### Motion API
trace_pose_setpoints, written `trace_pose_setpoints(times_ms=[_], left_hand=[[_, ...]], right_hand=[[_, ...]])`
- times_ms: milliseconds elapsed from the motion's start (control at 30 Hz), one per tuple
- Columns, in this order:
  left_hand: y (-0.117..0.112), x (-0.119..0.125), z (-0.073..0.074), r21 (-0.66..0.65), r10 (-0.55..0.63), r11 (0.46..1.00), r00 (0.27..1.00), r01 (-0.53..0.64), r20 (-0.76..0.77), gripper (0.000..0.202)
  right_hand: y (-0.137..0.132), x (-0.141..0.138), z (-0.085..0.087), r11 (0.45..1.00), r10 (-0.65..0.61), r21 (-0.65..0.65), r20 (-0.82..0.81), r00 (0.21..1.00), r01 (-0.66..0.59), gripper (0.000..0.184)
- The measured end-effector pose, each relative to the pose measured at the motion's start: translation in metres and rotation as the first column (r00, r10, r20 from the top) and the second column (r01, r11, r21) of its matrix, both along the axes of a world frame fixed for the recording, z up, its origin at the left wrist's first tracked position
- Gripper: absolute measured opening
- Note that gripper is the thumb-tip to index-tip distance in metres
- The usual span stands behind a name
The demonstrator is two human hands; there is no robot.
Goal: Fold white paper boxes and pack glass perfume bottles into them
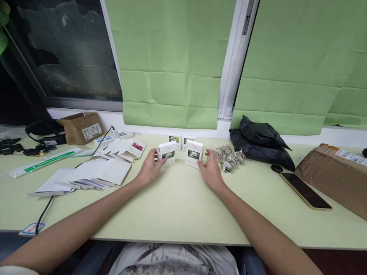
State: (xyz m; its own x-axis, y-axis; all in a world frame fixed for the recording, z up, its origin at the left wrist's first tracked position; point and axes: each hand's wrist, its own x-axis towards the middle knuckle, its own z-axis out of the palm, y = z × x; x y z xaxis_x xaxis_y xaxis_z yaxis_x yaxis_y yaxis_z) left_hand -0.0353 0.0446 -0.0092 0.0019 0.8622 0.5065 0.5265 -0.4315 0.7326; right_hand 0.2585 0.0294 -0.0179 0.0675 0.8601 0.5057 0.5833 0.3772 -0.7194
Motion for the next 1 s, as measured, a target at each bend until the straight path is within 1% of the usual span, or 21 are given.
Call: trace_pose_setpoints(times_ms=[100, 167, 233, 300, 400, 467, 533, 567, 600, 633, 667, 700, 733, 800, 867, 900, 933, 1000], left_hand=[[-0.005, 0.002, 0.004, -0.038, -0.002, 0.999, 0.998, 0.0, -0.058, 0.039], [-0.006, 0.003, 0.005, -0.067, -0.013, 0.998, 0.998, 0.009, -0.055, 0.04], [-0.005, 0.003, 0.006, -0.084, -0.022, 0.996, 0.999, 0.02, -0.025, 0.042], [-0.002, 0.002, 0.005, -0.082, -0.032, 0.996, 0.999, 0.033, 0.009, 0.044], [0.0, 0.0, 0.005, -0.096, -0.062, 0.993, 0.998, 0.064, 0.028, 0.049], [-0.001, -0.002, 0.006, -0.123, -0.073, 0.99, 0.997, 0.068, -0.039, 0.057], [-0.004, -0.003, 0.01, -0.128, -0.037, 0.992, 0.977, 0.01, -0.209, 0.079], [-0.007, -0.004, 0.013, -0.113, 0.003, 0.993, 0.948, -0.041, -0.319, 0.095], [-0.01, -0.005, 0.018, -0.093, 0.054, 0.99, 0.905, -0.103, -0.423, 0.111], [-0.014, -0.005, 0.023, -0.073, 0.101, 0.984, 0.853, -0.16, -0.512, 0.122], [-0.017, -0.007, 0.03, -0.049, 0.149, 0.975, 0.802, -0.216, -0.578, 0.129], [-0.02, -0.009, 0.037, -0.011, 0.201, 0.964, 0.755, -0.266, -0.624, 0.13], [-0.023, -0.012, 0.044, 0.03, 0.254, 0.95, 0.717, -0.309, -0.649, 0.126], [-0.027, -0.019, 0.057, 0.063, 0.335, 0.912, 0.647, -0.405, -0.685, 0.11], [-0.028, -0.028, 0.064, 0.101, 0.404, 0.861, 0.549, -0.498, -0.732, 0.098], [-0.027, -0.032, 0.066, 0.106, 0.415, 0.84, 0.504, -0.532, -0.757, 0.095], [-0.026, -0.035, 0.066, 0.082, 0.397, 0.828, 0.477, -0.555, -0.784, 0.091], [-0.022, -0.039, 0.064, 0.0, 0.349, 0.797, 0.461, -0.603, -0.816, 0.086]], right_hand=[[-0.005, -0.003, 0.004, 0.998, -0.058, 0.019, -0.051, 0.997, 0.059, 0.057], [-0.009, -0.004, 0.007, 0.996, -0.084, 0.03, -0.094, 0.992, 0.087, 0.051], [-0.012, -0.006, 0.011, 0.995, -0.082, 0.043, -0.127, 0.989, 0.088, 0.044], [-0.015, -0.007, 0.014, 0.997, -0.046, 0.057, -0.139, 0.989, 0.054, 0.039], [-0.019, -0.011, 0.017, 0.997, 0.028, 0.07, -0.114, 0.993, -0.021, 0.032], [-0.023, -0.013, 0.018, 0.995, 0.087, 0.063, -0.087, 0.992, -0.082, 0.029], [-0.027, -0.016, 0.019, 0.988, 0.149, 0.048, -0.072, 0.986, -0.145, 0.027], [-0.029, -0.017, 0.02, 0.984, 0.176, 0.044, -0.072, 0.982, -0.173, 0.027], [-0.031, -0.018, 0.02, 0.98, 0.198, 0.042, -0.077, 0.977, -0.195, 0.027], [-0.033, -0.019, 0.021, 0.976, 0.216, 0.044, -0.083, 0.973, -0.213, 0.027], [-0.034, -0.02, 0.021, 0.972, 0.232, 0.046, -0.09, 0.969, -0.228, 0.027], [-0.035, -0.02, 0.022, 0.969, 0.245, 0.047, -0.096, 0.965, -0.241, 0.028], [-0.036, -0.021, 0.022, 0.967, 0.254, 0.047, -0.101, 0.962, -0.25, 0.028], [-0.037, -0.022, 0.022, 0.963, 0.269, 0.041, -0.105, 0.957, -0.267, 0.028], [-0.036, -0.022, 0.022, 0.959, 0.283, 0.032, -0.106, 0.953, -0.281, 0.027], [-0.036, -0.022, 0.022, 0.958, 0.288, 0.029, -0.106, 0.952, -0.287, 0.027], [-0.036, -0.022, 0.021, 0.957, 0.29, 0.027, -0.107, 0.951, -0.289, 0.026], [-0.035, -0.022, 0.021, 0.958, 0.287, 0.022, -0.106, 0.952, -0.286, 0.026]])
